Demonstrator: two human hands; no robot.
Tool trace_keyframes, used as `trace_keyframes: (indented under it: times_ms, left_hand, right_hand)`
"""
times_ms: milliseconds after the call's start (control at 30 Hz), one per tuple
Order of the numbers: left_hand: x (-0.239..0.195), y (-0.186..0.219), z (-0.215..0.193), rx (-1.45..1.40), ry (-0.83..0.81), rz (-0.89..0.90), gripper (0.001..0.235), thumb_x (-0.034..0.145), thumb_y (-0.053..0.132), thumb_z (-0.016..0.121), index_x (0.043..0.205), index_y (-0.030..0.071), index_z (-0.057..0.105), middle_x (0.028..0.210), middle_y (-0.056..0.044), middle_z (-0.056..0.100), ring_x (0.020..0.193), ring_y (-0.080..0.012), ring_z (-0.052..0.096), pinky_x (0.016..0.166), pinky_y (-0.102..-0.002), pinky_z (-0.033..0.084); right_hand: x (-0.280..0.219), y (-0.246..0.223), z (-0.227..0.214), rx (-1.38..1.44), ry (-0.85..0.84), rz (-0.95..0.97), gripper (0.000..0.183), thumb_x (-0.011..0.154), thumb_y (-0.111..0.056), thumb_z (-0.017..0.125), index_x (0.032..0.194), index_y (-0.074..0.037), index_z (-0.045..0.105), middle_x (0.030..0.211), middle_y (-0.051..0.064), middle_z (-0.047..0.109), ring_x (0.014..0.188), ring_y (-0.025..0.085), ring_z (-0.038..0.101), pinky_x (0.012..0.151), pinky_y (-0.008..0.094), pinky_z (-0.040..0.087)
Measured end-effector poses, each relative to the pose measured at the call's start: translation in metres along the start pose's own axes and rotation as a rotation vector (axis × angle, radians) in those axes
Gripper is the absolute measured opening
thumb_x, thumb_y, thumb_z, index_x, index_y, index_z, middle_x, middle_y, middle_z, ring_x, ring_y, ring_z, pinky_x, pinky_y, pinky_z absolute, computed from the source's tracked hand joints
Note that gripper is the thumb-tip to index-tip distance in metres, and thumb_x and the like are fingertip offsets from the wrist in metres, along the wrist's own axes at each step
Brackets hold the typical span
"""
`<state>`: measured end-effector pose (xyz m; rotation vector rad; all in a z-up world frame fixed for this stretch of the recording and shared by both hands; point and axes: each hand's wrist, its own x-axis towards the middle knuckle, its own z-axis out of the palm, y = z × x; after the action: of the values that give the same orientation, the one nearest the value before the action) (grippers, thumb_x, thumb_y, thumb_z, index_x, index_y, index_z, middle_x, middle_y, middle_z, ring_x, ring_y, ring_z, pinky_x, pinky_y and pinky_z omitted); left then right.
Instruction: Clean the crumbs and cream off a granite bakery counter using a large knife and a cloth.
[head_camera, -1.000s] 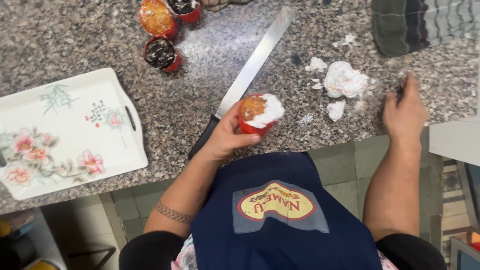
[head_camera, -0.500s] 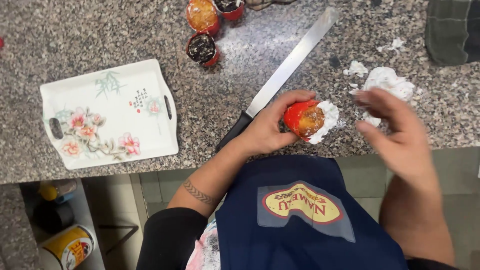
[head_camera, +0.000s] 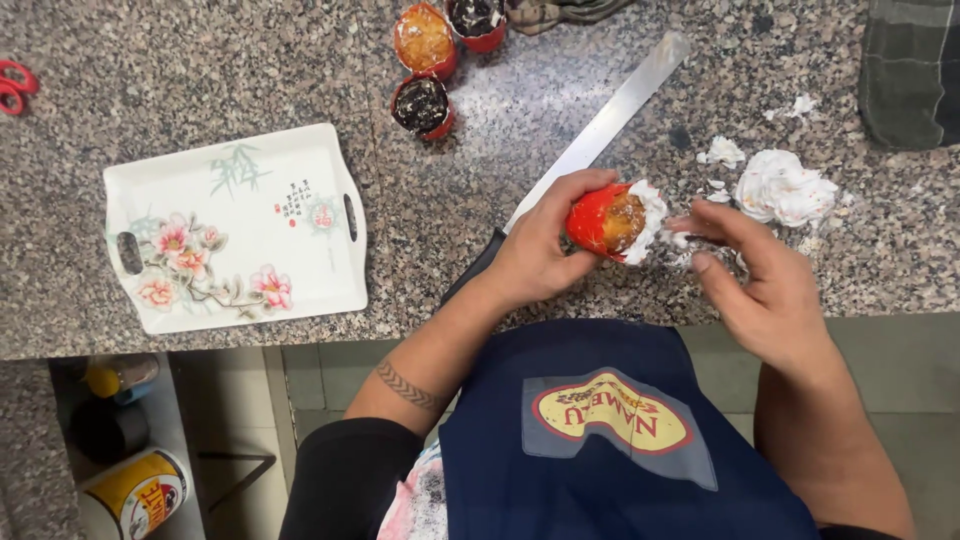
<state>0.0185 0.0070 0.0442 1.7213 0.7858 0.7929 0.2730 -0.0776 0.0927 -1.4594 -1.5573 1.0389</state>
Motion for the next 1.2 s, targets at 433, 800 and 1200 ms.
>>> trace_keyframes:
  times_ms: [433, 800, 1200]
  left_hand:
    - [0.005, 0.012, -0.002, 0.1, -0.033, 0.079, 0.071, 0.08, 0.004, 0.08, 0.143, 0.01, 0.046, 0.152, -0.013, 0.055, 0.145, -0.0319, 0.055, 0.124, -0.038, 0.045]
    - [0.011, 0.023, -0.007, 0.299, -0.057, 0.138, 0.071, 0.077, 0.002, 0.078, 0.14, 0.01, 0.046, 0.15, -0.013, 0.056, 0.141, -0.0335, 0.055, 0.121, -0.042, 0.045]
    - [0.013, 0.022, -0.007, 0.278, -0.055, 0.127, 0.069, 0.077, 0.004, 0.079, 0.138, 0.01, 0.047, 0.148, -0.013, 0.056, 0.14, -0.0329, 0.056, 0.12, -0.042, 0.045]
  right_hand:
    - [0.024, -0.011, -0.018, -0.78, 0.106, -0.165, 0.04, 0.082, 0.005, 0.066, 0.119, -0.008, 0.072, 0.141, 0.016, 0.064, 0.127, 0.037, 0.06, 0.107, 0.047, 0.048]
    - [0.029, -0.032, -0.003, -0.65, 0.136, -0.48, 0.047, 0.082, 0.008, 0.064, 0.122, -0.014, 0.074, 0.137, 0.014, 0.061, 0.127, 0.037, 0.06, 0.109, 0.049, 0.049]
    - [0.02, -0.012, -0.012, -0.476, 0.219, -0.291, 0.039, 0.088, 0.008, 0.063, 0.121, -0.01, 0.072, 0.136, 0.013, 0.062, 0.124, 0.034, 0.06, 0.106, 0.045, 0.05]
